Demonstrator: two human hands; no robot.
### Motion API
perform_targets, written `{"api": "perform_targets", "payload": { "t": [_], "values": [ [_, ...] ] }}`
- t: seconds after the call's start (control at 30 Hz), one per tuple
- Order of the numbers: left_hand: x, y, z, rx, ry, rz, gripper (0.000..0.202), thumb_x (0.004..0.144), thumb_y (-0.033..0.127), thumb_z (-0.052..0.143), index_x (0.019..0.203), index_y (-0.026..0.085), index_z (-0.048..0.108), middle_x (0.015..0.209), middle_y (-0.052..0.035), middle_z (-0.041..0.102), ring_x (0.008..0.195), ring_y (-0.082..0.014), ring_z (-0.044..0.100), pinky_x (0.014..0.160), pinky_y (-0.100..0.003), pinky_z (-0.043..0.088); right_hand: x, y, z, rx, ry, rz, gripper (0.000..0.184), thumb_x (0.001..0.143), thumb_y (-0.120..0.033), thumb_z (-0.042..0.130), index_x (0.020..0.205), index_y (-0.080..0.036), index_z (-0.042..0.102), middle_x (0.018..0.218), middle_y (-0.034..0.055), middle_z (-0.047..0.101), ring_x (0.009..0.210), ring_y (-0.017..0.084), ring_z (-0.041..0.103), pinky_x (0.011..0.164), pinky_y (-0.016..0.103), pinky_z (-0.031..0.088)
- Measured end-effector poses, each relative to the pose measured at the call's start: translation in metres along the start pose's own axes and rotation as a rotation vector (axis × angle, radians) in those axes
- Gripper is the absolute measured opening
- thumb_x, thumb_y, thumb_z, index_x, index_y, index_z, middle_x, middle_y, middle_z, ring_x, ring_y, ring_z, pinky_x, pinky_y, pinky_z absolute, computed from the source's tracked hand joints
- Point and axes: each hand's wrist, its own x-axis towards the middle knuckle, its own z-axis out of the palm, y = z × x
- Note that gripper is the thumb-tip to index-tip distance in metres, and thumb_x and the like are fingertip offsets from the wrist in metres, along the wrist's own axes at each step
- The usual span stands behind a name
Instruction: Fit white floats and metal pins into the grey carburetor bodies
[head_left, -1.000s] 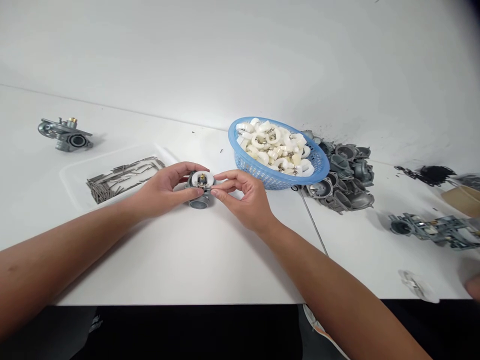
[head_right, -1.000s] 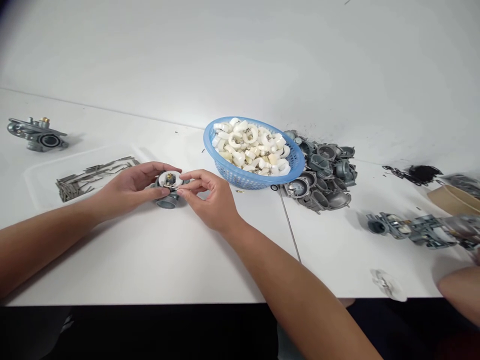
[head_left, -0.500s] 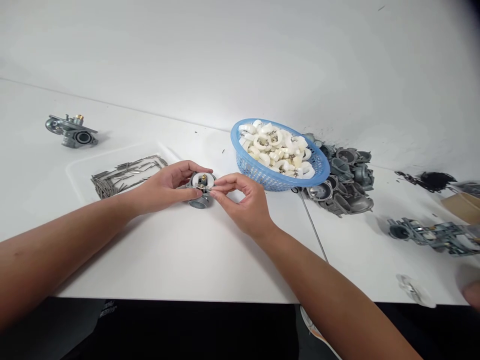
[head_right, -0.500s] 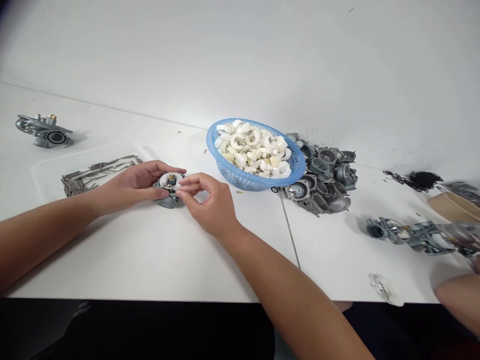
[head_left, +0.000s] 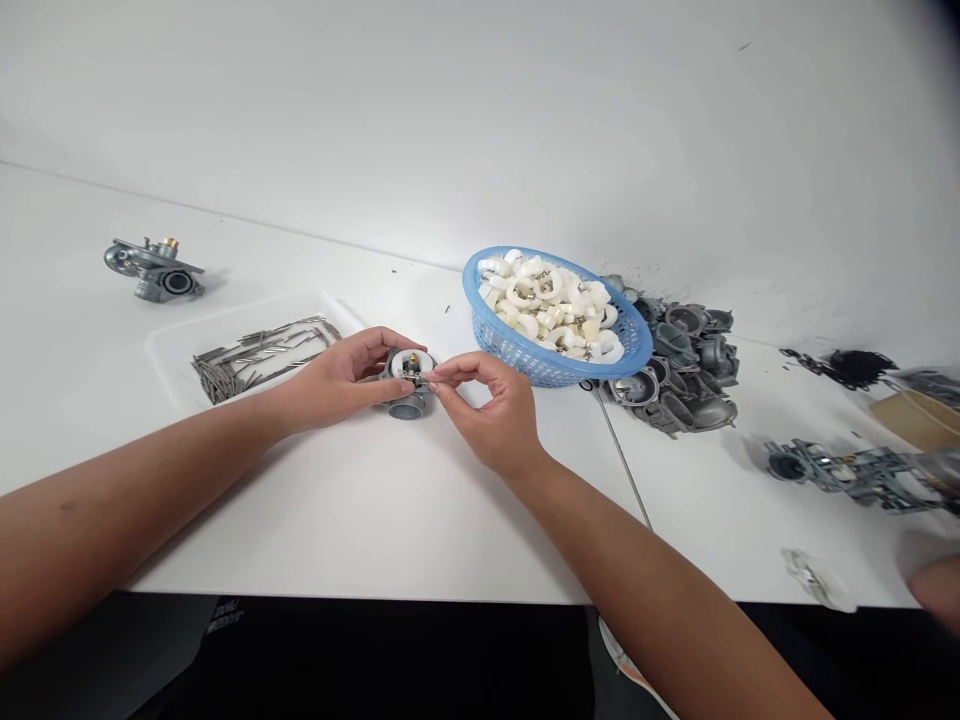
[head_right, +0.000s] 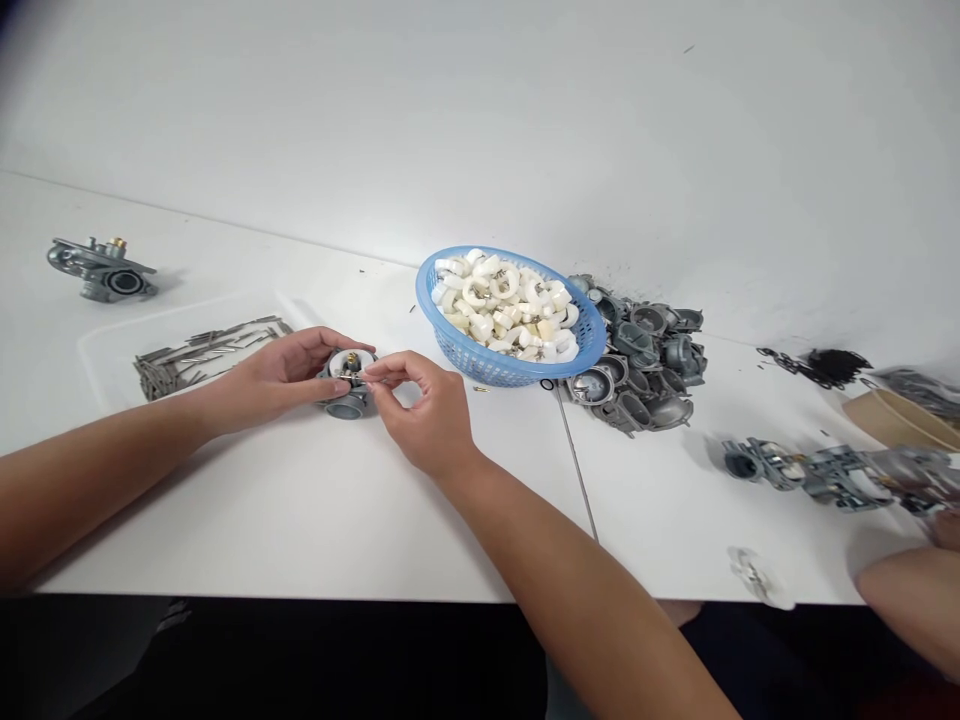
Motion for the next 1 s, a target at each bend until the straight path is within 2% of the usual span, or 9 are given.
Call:
{"api": "perform_targets", "payload": {
  "t": [0.13, 0.23, 0.33, 0.57, 0.63, 0.73, 0.83, 1.0],
  "values": [
    [-0.0003, 0.0006, -0.0001, -0.033, -0.023, 0.011, 0.042, 0.089, 0.037, 0.077, 0.126, 0.022, 0.061, 0.106, -0.0053, 0.067, 0.097, -0.0204, 0.064, 0.084, -0.038, 0.054, -0.0002, 0.0040, 0.0010, -0.001, 0.044, -0.010, 0.018, 0.082, -0.014, 0.075, 0.096, -0.024, 0.072, 0.097, -0.0010, 0.078, 0.093, 0.015, 0.074, 0.091, 0.031, 0.061],
    [-0.0005, 0.0014, 0.0005, -0.042, -0.017, 0.012, 0.042, 0.089, 0.037, 0.078, 0.125, 0.022, 0.062, 0.113, -0.0070, 0.068, 0.103, -0.0220, 0.065, 0.088, -0.039, 0.055, 0.0003, 0.0049, -0.0001, -0.037, 0.047, 0.006, 0.019, 0.081, -0.017, 0.078, 0.097, -0.023, 0.071, 0.092, -0.0008, 0.077, 0.089, 0.016, 0.074, 0.090, 0.033, 0.060],
    [-0.0001, 0.0016, 0.0015, -0.041, -0.001, -0.008, 0.045, 0.087, 0.040, 0.080, 0.124, 0.021, 0.062, 0.111, -0.0069, 0.069, 0.100, -0.0222, 0.065, 0.086, -0.040, 0.055, 0.0007, 0.0031, -0.0015, -0.035, 0.041, 0.023, 0.015, 0.081, -0.019, 0.079, 0.093, -0.023, 0.070, 0.083, -0.0019, 0.076, 0.082, 0.016, 0.073, 0.085, 0.032, 0.060],
    [0.0001, -0.0007, 0.0013, -0.032, -0.006, -0.012, 0.049, 0.087, 0.046, 0.079, 0.125, 0.023, 0.061, 0.111, -0.0072, 0.069, 0.101, -0.0237, 0.066, 0.089, -0.044, 0.055, 0.0019, 0.0017, -0.0023, -0.106, 0.047, -0.047, 0.017, 0.083, -0.017, 0.076, 0.098, -0.024, 0.071, 0.092, -0.0002, 0.077, 0.090, 0.017, 0.072, 0.090, 0.034, 0.057],
    [-0.0003, -0.0005, 0.0014, -0.035, -0.009, -0.007, 0.049, 0.087, 0.047, 0.078, 0.126, 0.023, 0.060, 0.115, -0.0085, 0.070, 0.104, -0.0248, 0.067, 0.090, -0.044, 0.056, 0.0026, 0.0028, -0.0039, -0.109, 0.027, -0.056, 0.014, 0.083, -0.018, 0.076, 0.095, -0.024, 0.071, 0.092, -0.0002, 0.076, 0.089, 0.016, 0.071, 0.087, 0.033, 0.057],
    [-0.0009, 0.0003, 0.0019, -0.030, -0.022, -0.006, 0.049, 0.088, 0.047, 0.077, 0.127, 0.023, 0.059, 0.119, -0.0097, 0.070, 0.106, -0.0251, 0.067, 0.090, -0.044, 0.057, 0.0028, 0.0028, -0.0062, -0.076, -0.019, -0.010, 0.010, 0.084, -0.021, 0.076, 0.092, -0.024, 0.071, 0.086, -0.0006, 0.076, 0.083, 0.016, 0.072, 0.084, 0.032, 0.059],
    [-0.0012, 0.0002, 0.0017, -0.007, -0.017, 0.000, 0.048, 0.088, 0.046, 0.077, 0.127, 0.023, 0.059, 0.117, -0.0090, 0.070, 0.106, -0.0249, 0.068, 0.091, -0.043, 0.057, 0.0019, 0.0013, -0.0066, -0.071, -0.021, 0.036, 0.017, 0.084, -0.022, 0.076, 0.099, -0.025, 0.070, 0.086, -0.0005, 0.077, 0.084, 0.017, 0.073, 0.086, 0.034, 0.059],
    [-0.0006, -0.0011, -0.0002, 0.015, -0.035, 0.009, 0.048, 0.089, 0.048, 0.076, 0.127, 0.023, 0.059, 0.116, -0.0086, 0.070, 0.106, -0.0251, 0.067, 0.089, -0.043, 0.057, 0.0010, 0.0010, -0.0040, -0.051, -0.019, 0.038, 0.018, 0.084, -0.022, 0.076, 0.100, -0.024, 0.069, 0.086, -0.0005, 0.078, 0.082, 0.017, 0.075, 0.087, 0.035, 0.060]
  ]
}}
